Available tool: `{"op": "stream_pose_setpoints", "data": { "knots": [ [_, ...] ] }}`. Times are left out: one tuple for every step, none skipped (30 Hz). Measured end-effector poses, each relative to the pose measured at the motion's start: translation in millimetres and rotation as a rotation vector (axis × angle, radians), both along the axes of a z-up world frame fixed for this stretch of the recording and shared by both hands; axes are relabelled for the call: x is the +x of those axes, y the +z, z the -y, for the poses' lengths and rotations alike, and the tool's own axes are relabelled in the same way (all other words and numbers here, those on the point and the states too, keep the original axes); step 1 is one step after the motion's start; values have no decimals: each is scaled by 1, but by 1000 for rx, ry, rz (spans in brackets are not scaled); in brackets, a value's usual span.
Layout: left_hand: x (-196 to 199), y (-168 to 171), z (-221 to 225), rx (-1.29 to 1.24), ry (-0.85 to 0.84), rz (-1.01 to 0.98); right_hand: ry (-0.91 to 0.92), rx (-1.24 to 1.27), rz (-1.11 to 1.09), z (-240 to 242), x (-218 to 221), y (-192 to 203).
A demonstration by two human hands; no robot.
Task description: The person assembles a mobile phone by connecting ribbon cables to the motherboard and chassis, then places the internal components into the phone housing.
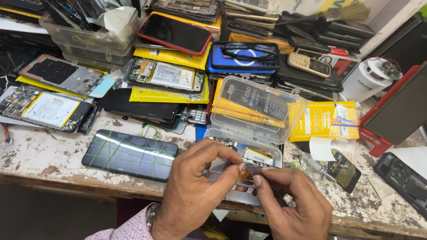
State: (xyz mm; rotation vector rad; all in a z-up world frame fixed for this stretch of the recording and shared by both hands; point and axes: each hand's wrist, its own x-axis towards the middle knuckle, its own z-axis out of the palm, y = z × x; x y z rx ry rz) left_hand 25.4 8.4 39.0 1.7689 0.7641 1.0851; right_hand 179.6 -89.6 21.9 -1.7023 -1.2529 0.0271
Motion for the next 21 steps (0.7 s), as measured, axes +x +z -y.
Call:
{"op": "stream_pose_setpoints", "data": {
  "knots": [
    [0, 0, -1, 18, 1, 4, -4, 3, 9, -1, 1, -1],
    [1, 0, -1, 24, -4, 13, -3, 11, 13, -2, 1, -3],
    [1, 0, -1, 32, -8, 21, 0, 19, 18, -3, 2, -4],
    [1, 0, -2, 40, -12, 29, 2, 28, 22, -4, 3, -5],
    [2, -1, -2, 31, -12, 28, 6, 29, 17, -3, 4, -6],
    [2, -1, -3, 23, -13, 28, 9, 30, 12, -3, 4, -7],
    [2, -2, -2, 11, -11, 25, 16, 28, 5, -2, 4, -9],
    [1, -3, -2, 13, -9, 23, 19, 27, -5, -2, 4, -10],
    [1, -3, -2, 16, -8, 22, 20, 28, -13, -3, 4, -11],
    [1, -3, -3, 19, -8, 21, 21, 29, -22, -3, 4, -11],
    [1, -3, -2, 22, -5, 18, 20, 23, -21, -3, 4, -12],
    [1, -3, -2, 24, -1, 15, 18, 17, -20, -3, 5, -12],
    [1, -3, -3, 31, 1, 13, 16, 15, -18, -4, 5, -12],
    [2, -3, -5, 28, -2, 16, 20, 1, -43, -5, 6, -12],
    [2, -3, -4, 18, -4, 18, 24, -21, -68, -5, 7, -12],
    [2, -4, -3, 8, -7, 20, 28, -42, -94, -4, 7, -13],
    [2, -4, -3, 10, -3, 19, 45, -30, -86, -5, 8, -13],
    [2, -4, -4, 11, 0, 17, 63, -18, -78, -7, 9, -13],
    [2, -5, -3, 8, 3, 15, 79, -10, -71, -6, 9, -14],
    [3, -6, -2, -2, 7, 14, 68, -55, -154, -5, 9, -14],
    [3, -6, -2, -5, 11, 14, 58, -93, -237, -6, 8, -14]
  ]
}}
